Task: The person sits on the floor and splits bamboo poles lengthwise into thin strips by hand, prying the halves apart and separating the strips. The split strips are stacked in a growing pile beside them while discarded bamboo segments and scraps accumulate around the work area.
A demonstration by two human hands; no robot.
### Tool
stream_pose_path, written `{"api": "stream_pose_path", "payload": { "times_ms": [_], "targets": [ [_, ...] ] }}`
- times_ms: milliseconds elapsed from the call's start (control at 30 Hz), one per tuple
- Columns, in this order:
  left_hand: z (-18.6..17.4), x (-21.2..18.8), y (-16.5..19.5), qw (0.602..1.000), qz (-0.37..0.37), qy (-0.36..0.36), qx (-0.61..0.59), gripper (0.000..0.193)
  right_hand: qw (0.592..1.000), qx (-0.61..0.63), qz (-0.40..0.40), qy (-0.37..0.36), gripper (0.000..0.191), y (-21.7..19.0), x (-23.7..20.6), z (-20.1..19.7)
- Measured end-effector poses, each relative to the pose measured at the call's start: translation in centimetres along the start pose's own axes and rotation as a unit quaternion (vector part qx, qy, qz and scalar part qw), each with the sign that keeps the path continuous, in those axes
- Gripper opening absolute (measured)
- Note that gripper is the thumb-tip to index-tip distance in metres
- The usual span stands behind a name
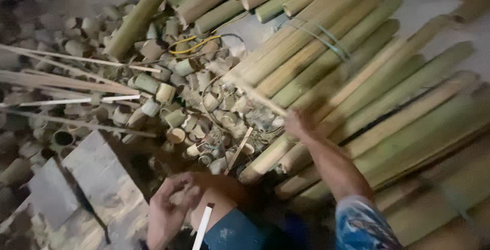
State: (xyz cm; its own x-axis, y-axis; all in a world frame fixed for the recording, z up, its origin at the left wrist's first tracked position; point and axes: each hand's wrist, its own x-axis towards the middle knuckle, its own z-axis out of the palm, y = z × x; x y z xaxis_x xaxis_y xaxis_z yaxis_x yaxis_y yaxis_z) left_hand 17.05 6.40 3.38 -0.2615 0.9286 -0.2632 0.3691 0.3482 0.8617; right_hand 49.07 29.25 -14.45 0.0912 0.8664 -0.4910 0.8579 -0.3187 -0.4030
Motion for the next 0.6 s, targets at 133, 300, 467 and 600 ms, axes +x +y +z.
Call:
{"api": "stream_pose_path", "payload": {
  "times_ms": [133, 300, 467, 600],
  "targets": [
    [3.6, 4.3, 4.8, 0.996, 0.076, -0.037, 0.013, 0.035, 0.994, 0.105, 0.016, -0.011, 0.068, -1.7, -4.2, -0.8],
    [6.4, 4.4, 9.3, 0.984, 0.085, -0.127, 0.091, 0.044, 0.982, 0.110, 0.085, 0.130, 0.074, -0.3, -3.1, -2.0],
    [5.5, 2.7, 11.0, 0.975, 0.027, -0.173, 0.137, 0.046, 0.983, 0.142, 0.113, 0.032, 0.072, 0.3, -0.3, 0.0],
    [4.6, 3.7, 9.0, 0.987, 0.015, -0.141, 0.081, 0.038, 0.995, 0.076, 0.037, 0.053, 0.069, 0.3, 0.7, 0.8]
  ]
}}
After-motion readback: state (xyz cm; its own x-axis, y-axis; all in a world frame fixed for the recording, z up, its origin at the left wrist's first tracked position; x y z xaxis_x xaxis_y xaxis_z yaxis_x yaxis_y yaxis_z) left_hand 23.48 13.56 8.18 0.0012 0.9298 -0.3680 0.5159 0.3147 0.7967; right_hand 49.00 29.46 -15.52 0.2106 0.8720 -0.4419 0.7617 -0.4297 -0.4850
